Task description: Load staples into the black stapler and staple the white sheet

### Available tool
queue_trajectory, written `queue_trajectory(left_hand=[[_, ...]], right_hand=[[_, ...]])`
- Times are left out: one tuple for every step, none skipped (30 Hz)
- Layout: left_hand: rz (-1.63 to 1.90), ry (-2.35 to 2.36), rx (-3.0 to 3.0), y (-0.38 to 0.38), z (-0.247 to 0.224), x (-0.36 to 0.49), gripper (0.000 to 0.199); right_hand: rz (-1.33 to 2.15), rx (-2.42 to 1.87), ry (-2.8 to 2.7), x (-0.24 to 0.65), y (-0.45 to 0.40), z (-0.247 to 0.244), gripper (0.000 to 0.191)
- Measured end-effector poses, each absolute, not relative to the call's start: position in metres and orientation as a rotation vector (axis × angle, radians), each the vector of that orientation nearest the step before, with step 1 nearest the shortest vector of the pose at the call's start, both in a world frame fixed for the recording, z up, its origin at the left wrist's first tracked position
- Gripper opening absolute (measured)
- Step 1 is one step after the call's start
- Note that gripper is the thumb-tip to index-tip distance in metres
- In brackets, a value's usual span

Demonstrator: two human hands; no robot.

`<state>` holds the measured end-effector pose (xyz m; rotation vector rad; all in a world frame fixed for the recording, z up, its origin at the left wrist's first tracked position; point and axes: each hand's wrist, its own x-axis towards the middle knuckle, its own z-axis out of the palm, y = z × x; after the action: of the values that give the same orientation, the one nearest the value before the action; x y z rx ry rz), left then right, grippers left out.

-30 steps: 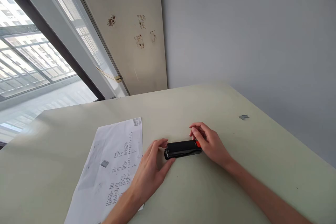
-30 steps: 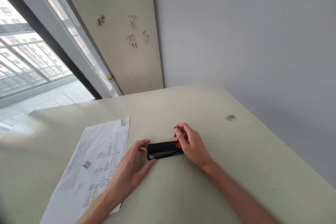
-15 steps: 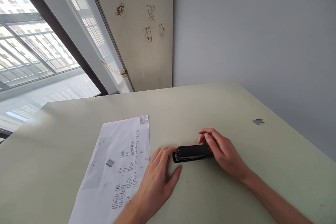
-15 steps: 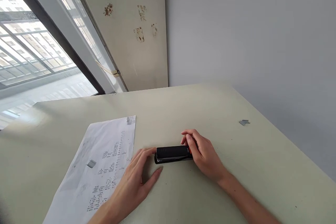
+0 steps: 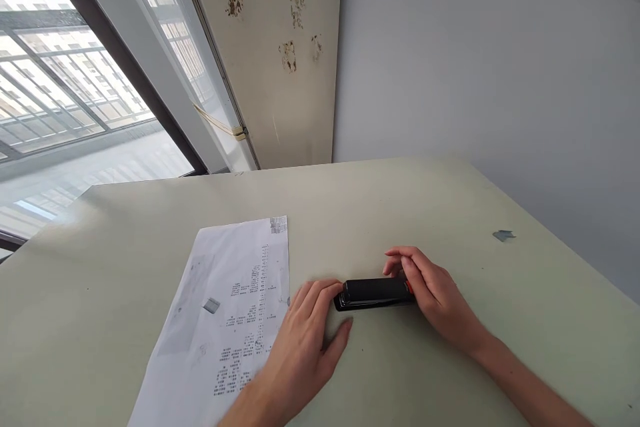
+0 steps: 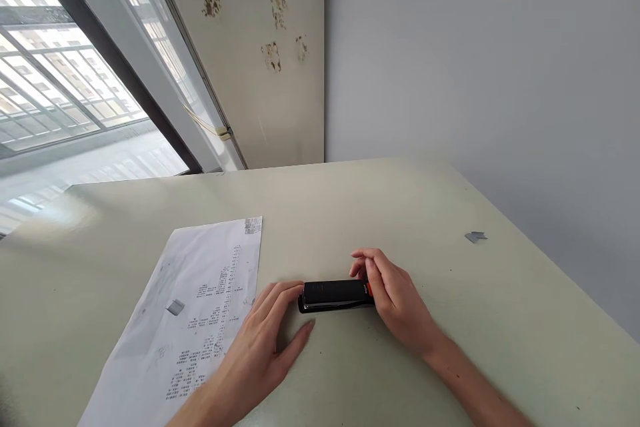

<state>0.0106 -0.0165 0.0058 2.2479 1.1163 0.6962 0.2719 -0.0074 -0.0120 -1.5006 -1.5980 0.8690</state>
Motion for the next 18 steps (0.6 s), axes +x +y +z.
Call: queue_trajectory(left_hand=[[0.69,1.114,2.248,-0.0166,0.0056,0.0106,0.041],[0.685,1.113,2.249,-0.0167,0.0054,0.0105,0.041],[0.681,1.113,2.247,-0.0168,0.0053,0.0105,0.042],[0.679,1.115,2.242,-0.0168,0.0052,0.0105,0.043],[0.678,1.117,2.236,-0.0168,0.0053,0.0105,0.044],[0.676,1.119,2.229,-0.0168,0.0054,0.0105,0.045],[0.672,1.122,2.222,-0.0168,0.0057,0.0105,0.045],[0.667,1.123,2.216,-0.0168,0.0061,0.0106,0.046],[0.662,1.126,2.209,-0.0168,0.0066,0.0107,0.046],[0.661,1.128,2.202,-0.0169,0.0071,0.0108,0.046],[0.664,1.132,2.196,-0.0169,0.0076,0.011,0.046],[0.67,1.135,2.191,-0.0169,0.008,0.0112,0.045],[0.677,1.138,2.186,-0.0168,0.0084,0.0113,0.045],[0.687,1.139,2.182,-0.0167,0.0086,0.0114,0.044],[0.696,1.137,2.18,-0.0164,0.0087,0.0115,0.042],[0.701,1.132,2.181,-0.0161,0.0087,0.0114,0.04],[0.704,1.127,2.184,-0.0157,0.0085,0.0113,0.037],[0.704,1.121,2.189,-0.0152,0.0083,0.0111,0.035]], right_hand=[[0.865,-1.499,-1.6,0.2718,-0.0075,-0.0119,0.037],[0.863,-1.499,-1.602,0.2716,-0.0077,-0.0117,0.037],[0.862,-1.499,-1.604,0.2714,-0.0079,-0.0116,0.037],[0.861,-1.5,-1.604,0.2713,-0.0081,-0.0115,0.037],[0.861,-1.503,-1.603,0.2712,-0.0084,-0.0114,0.038],[0.862,-1.508,-1.6,0.2711,-0.0086,-0.0114,0.038],[0.867,-1.514,-1.599,0.271,-0.0089,-0.0114,0.038],[0.872,-1.52,-1.596,0.271,-0.0091,-0.0114,0.038],[0.876,-1.525,-1.593,0.2709,-0.0093,-0.0114,0.038],[0.88,-1.53,-1.591,0.2707,-0.0094,-0.0113,0.038],[0.885,-1.535,-1.589,0.2705,-0.0095,-0.011,0.038],[0.889,-1.539,-1.584,0.2702,-0.0095,-0.0107,0.038],[0.892,-1.544,-1.574,0.2698,-0.0095,-0.0102,0.038],[0.896,-1.546,-1.564,0.2692,-0.0095,-0.0096,0.038],[0.898,-1.548,-1.554,0.2685,-0.0094,-0.0089,0.038],[0.899,-1.551,-1.543,0.2677,-0.0093,-0.0081,0.039],[0.898,-1.555,-1.531,0.267,-0.0092,-0.0074,0.039],[0.897,-1.558,-1.521,0.2665,-0.0091,-0.0067,0.039]])
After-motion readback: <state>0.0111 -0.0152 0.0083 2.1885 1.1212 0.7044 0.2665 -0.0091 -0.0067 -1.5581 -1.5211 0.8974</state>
